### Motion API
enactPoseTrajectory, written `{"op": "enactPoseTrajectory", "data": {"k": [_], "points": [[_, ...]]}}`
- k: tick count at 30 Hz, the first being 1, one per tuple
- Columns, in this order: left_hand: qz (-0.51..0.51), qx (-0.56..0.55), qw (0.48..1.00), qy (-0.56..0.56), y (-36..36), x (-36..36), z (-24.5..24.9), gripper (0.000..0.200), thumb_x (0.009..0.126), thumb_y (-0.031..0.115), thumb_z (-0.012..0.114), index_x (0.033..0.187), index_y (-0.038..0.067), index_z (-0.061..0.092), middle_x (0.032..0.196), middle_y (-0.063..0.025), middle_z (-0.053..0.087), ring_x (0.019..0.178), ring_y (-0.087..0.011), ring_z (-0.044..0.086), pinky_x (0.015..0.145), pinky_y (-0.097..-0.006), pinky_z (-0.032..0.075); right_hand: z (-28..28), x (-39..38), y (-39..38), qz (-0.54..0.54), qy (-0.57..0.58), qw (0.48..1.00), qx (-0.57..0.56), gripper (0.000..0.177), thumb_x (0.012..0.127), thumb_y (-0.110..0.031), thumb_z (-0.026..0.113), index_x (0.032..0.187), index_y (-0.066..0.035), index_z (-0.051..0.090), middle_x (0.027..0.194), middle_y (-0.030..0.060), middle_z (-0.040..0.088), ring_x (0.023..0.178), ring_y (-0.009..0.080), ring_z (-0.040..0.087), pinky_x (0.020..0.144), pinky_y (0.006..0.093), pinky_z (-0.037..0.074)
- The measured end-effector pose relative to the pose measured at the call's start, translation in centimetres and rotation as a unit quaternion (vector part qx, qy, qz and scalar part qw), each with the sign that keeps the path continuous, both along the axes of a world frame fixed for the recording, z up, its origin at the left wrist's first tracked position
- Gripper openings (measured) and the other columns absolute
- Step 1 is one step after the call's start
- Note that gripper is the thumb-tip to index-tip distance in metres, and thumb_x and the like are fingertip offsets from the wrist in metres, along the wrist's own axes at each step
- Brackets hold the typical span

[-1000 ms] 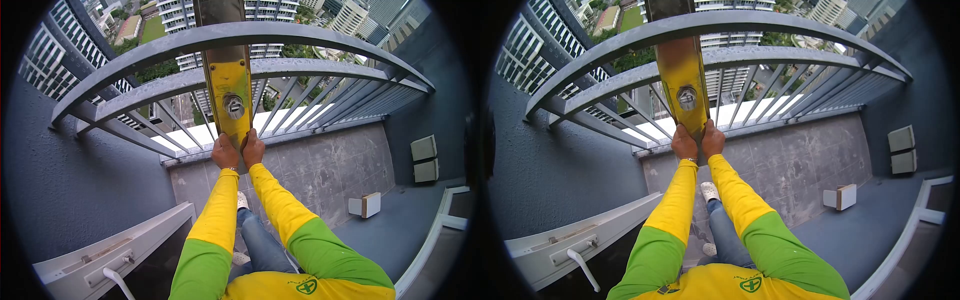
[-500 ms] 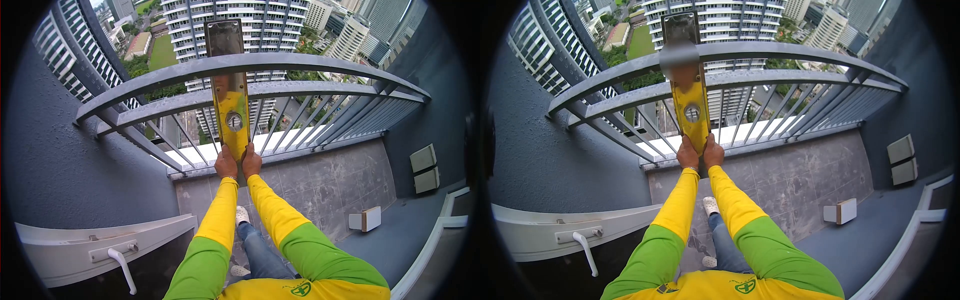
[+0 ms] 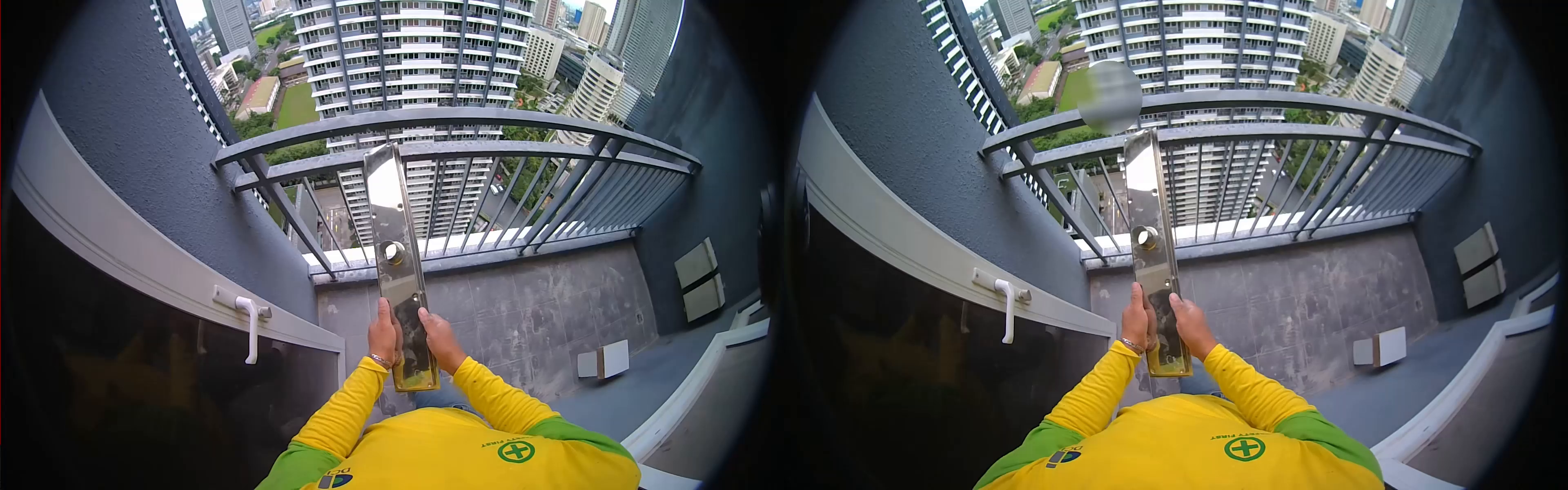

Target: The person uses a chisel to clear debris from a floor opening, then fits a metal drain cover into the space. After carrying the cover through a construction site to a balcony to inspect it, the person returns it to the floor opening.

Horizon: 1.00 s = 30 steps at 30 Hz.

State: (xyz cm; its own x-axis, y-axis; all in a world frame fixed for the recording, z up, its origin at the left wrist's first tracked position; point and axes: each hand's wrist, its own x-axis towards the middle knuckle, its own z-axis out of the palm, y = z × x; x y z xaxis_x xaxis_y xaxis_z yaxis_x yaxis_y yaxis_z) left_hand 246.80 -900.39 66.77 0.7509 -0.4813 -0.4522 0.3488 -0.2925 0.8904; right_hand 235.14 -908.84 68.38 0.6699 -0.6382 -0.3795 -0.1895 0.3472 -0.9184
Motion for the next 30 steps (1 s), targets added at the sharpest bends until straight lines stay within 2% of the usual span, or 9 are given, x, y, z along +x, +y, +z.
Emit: {"op": "enactPoseTrajectory", "data": {"k": [2, 7, 9, 11, 14, 17, 27, 29, 30], "points": [[0.012, -0.115, 0.986, 0.120, 2.0, -1.2, 2.4, 0.072, 0.095, 0.065, 0.034, 0.119, 0.001, 0.059, 0.109, -0.0090, 0.062, 0.099, -0.0231, 0.058, 0.091, -0.0299, 0.045, 3.9, -1.4, 1.8, 0.074, -0.062, 0.995, 0.001, 0.038, 0.100, -0.034, 0.050, 0.110, 0.002, 0.058, 0.100, 0.0044, 0.063, 0.086, 0.0088, 0.057, 0.077, 0.0236, 0.047], [-0.021, -0.301, 0.910, 0.283, 5.7, -3.5, 6.8, 0.063, 0.099, 0.058, 0.032, 0.129, 0.006, 0.048, 0.117, -0.0104, 0.059, 0.101, -0.0213, 0.061, 0.089, -0.0331, 0.051, 11.1, -0.9, 5.1, 0.114, -0.134, 0.984, 0.031, 0.032, 0.099, -0.028, 0.050, 0.108, 0.002, 0.058, 0.095, 0.0043, 0.063, 0.084, 0.0069, 0.057, 0.071, 0.0210, 0.048], [-0.026, -0.376, 0.867, 0.324, 6.6, -3.7, 8.2, 0.056, 0.100, 0.055, 0.030, 0.123, 0.009, 0.051, 0.110, -0.0102, 0.062, 0.095, -0.0209, 0.064, 0.080, -0.0316, 0.055, 11.8, 0.0, 5.5, 0.130, -0.179, 0.975, 0.031, 0.031, 0.099, -0.029, 0.051, 0.104, 0.001, 0.059, 0.090, 0.0036, 0.062, 0.079, 0.0069, 0.057, 0.069, 0.0214, 0.048], [0.032, -0.339, 0.881, 0.329, 7.2, -4.1, 10.2, 0.049, 0.101, 0.053, 0.029, 0.108, 0.012, 0.056, 0.085, -0.0048, 0.064, 0.068, -0.0195, 0.065, 0.059, -0.0308, 0.056, 12.3, 1.0, 5.8, 0.126, -0.186, 0.971, 0.078, 0.032, 0.098, -0.031, 0.052, 0.101, 0.000, 0.060, 0.086, 0.0034, 0.062, 0.073, 0.0077, 0.058, 0.066, 0.0221, 0.049], [0.073, -0.292, 0.890, 0.343, 7.6, -4.3, 12.2, 0.048, 0.100, 0.055, 0.030, 0.088, 0.017, 0.058, 0.062, -0.0007, 0.057, 0.046, -0.0158, 0.055, 0.039, -0.0268, 0.046, 13.6, 2.6, 6.9, 0.103, -0.158, 0.972, 0.141, 0.039, 0.099, -0.036, 0.048, 0.105, 0.000, 0.061, 0.088, 0.0057, 0.062, 0.073, 0.0116, 0.059, 0.067, 0.0245, 0.050], [0.068, -0.309, 0.880, 0.355, 9.1, -4.3, 13.7, 0.043, 0.100, 0.048, 0.036, 0.082, 0.016, 0.057, 0.060, -0.0004, 0.055, 0.042, -0.0102, 0.050, 0.034, -0.0171, 0.038, 13.3, 3.8, 7.3, 0.100, -0.122, 0.975, 0.158, 0.044, 0.100, -0.040, 0.043, 0.106, 0.000, 0.061, 0.091, 0.0078, 0.063, 0.075, 0.0137, 0.059, 0.070, 0.0268, 0.050], [0.102, -0.337, 0.855, 0.381, 10.0, -3.5, 12.5, 0.032, 0.099, 0.033, 0.043, 0.080, 0.013, 0.058, 0.063, -0.0015, 0.058, 0.044, -0.0097, 0.050, 0.036, -0.0160, 0.039, 13.7, 4.8, 7.3, 0.116, -0.132, 0.966, 0.192, 0.036, 0.100, -0.033, 0.042, 0.087, -0.005, 0.060, 0.077, 0.0035, 0.057, 0.066, 0.0121, 0.052, 0.062, 0.0270, 0.046], [-0.123, -0.557, 0.680, 0.461, 10.7, -1.8, 8.2, 0.055, 0.103, 0.048, 0.020, 0.119, 0.008, 0.054, 0.104, -0.0120, 0.065, 0.090, -0.0269, 0.065, 0.080, -0.0379, 0.055, 13.7, 5.0, 7.2, 0.121, -0.122, 0.967, 0.190, 0.036, 0.100, -0.033, 0.041, 0.086, -0.005, 0.059, 0.075, 0.0036, 0.058, 0.064, 0.0125, 0.053, 0.061, 0.0272, 0.046], [-0.123, -0.556, 0.680, 0.462, 10.7, -1.8, 8.3, 0.055, 0.103, 0.048, 0.020, 0.119, 0.008, 0.054, 0.104, -0.0120, 0.065, 0.090, -0.0269, 0.065, 0.080, -0.0379, 0.055, 13.6, 5.1, 7.1, 0.126, -0.110, 0.968, 0.189, 0.035, 0.100, -0.033, 0.041, 0.086, -0.006, 0.059, 0.074, 0.0036, 0.058, 0.063, 0.0129, 0.053, 0.060, 0.0273, 0.046]]}}
